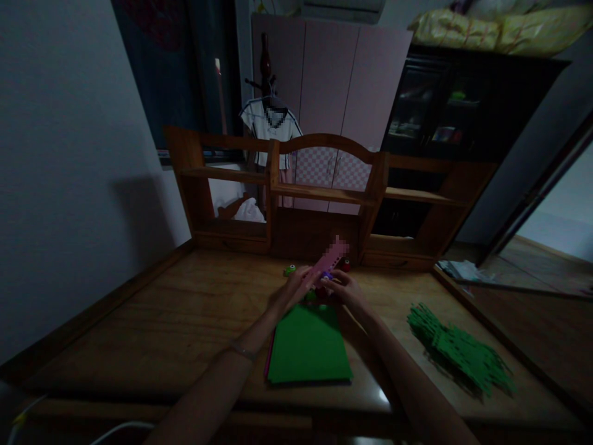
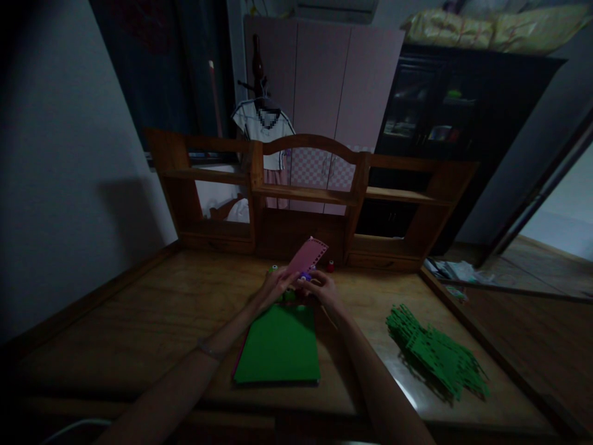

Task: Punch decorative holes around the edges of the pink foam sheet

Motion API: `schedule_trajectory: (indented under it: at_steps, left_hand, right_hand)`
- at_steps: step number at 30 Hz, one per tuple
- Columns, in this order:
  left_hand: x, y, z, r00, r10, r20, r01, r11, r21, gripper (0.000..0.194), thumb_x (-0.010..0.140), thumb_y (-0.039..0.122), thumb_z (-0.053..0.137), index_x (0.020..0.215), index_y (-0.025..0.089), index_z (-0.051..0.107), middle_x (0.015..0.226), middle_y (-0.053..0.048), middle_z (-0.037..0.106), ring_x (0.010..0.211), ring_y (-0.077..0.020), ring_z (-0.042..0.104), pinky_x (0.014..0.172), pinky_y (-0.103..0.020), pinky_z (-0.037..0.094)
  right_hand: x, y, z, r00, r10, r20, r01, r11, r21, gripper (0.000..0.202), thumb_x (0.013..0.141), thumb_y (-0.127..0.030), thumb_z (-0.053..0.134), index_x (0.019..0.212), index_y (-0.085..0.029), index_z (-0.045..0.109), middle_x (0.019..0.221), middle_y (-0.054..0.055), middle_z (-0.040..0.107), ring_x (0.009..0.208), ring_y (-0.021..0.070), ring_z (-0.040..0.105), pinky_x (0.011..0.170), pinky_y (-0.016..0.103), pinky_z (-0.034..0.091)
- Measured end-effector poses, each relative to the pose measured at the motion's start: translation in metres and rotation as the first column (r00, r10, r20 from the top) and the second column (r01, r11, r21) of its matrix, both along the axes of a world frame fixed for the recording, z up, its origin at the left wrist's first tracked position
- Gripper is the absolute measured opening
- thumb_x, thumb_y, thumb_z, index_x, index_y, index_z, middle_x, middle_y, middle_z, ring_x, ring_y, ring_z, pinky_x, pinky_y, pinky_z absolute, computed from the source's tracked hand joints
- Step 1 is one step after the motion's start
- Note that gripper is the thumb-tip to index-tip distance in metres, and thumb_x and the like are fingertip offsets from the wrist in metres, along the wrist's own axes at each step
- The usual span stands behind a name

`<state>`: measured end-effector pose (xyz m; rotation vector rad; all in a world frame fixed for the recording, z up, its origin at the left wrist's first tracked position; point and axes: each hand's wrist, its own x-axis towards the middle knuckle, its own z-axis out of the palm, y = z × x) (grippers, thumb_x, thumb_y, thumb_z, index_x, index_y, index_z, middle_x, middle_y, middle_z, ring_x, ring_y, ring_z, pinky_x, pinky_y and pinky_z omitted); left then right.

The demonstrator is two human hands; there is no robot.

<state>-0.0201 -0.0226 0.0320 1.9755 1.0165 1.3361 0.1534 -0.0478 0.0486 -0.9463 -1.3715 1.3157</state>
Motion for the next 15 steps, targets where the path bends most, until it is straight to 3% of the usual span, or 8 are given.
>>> schedule_trajectory:
  at_steps: [4, 7, 11, 15]
  left_hand:
    - [-0.002, 0.009, -0.009, 1.0, 0.001, -0.017, 0.0, 0.997, 0.072, 0.028, 0.08, 0.035, 0.057, 0.093, 0.012, 0.066, 0.093, -0.007, 0.065, 0.084, -0.0196, 0.057, 0.076, -0.028, 0.044]
    - [-0.003, 0.013, -0.013, 0.998, -0.052, 0.028, 0.051, 0.998, 0.036, 0.027, 0.08, 0.033, 0.056, 0.096, 0.013, 0.067, 0.095, -0.007, 0.066, 0.086, -0.0202, 0.058, 0.076, -0.029, 0.045]
    - [-0.002, 0.014, -0.013, 0.978, -0.119, 0.169, 0.139, 0.984, -0.109, 0.034, 0.078, 0.036, 0.059, 0.098, 0.01, 0.067, 0.096, -0.009, 0.067, 0.086, -0.0221, 0.06, 0.075, -0.032, 0.048]
    - [0.003, 0.011, -0.011, 0.924, -0.137, 0.357, 0.256, 0.915, -0.313, 0.043, 0.076, 0.041, 0.06, 0.103, 0.008, 0.065, 0.097, -0.011, 0.068, 0.088, -0.0247, 0.062, 0.078, -0.034, 0.049]
  right_hand:
    - [-0.002, 0.0, -0.001, 1.0, -0.012, -0.018, 0.011, 1.0, -0.022, 0.04, 0.061, -0.042, 0.075, 0.093, -0.021, 0.063, 0.083, 0.003, 0.067, 0.065, 0.0158, 0.061, 0.058, 0.027, 0.049]
    - [-0.003, 0.003, -0.003, 0.998, -0.049, -0.025, 0.049, 0.999, -0.016, 0.04, 0.061, -0.044, 0.075, 0.092, -0.021, 0.063, 0.081, 0.002, 0.067, 0.062, 0.0146, 0.06, 0.057, 0.026, 0.049]
    - [-0.002, 0.006, -0.004, 0.997, -0.065, -0.034, 0.065, 0.998, 0.006, 0.038, 0.062, -0.043, 0.074, 0.091, -0.021, 0.063, 0.076, 0.0, 0.066, 0.059, 0.0122, 0.057, 0.056, 0.024, 0.047]
    - [-0.001, 0.004, -0.003, 0.998, -0.053, -0.04, 0.053, 0.999, -0.002, 0.04, 0.062, -0.043, 0.073, 0.094, -0.022, 0.063, 0.073, 0.0, 0.064, 0.057, 0.0123, 0.056, 0.053, 0.024, 0.045]
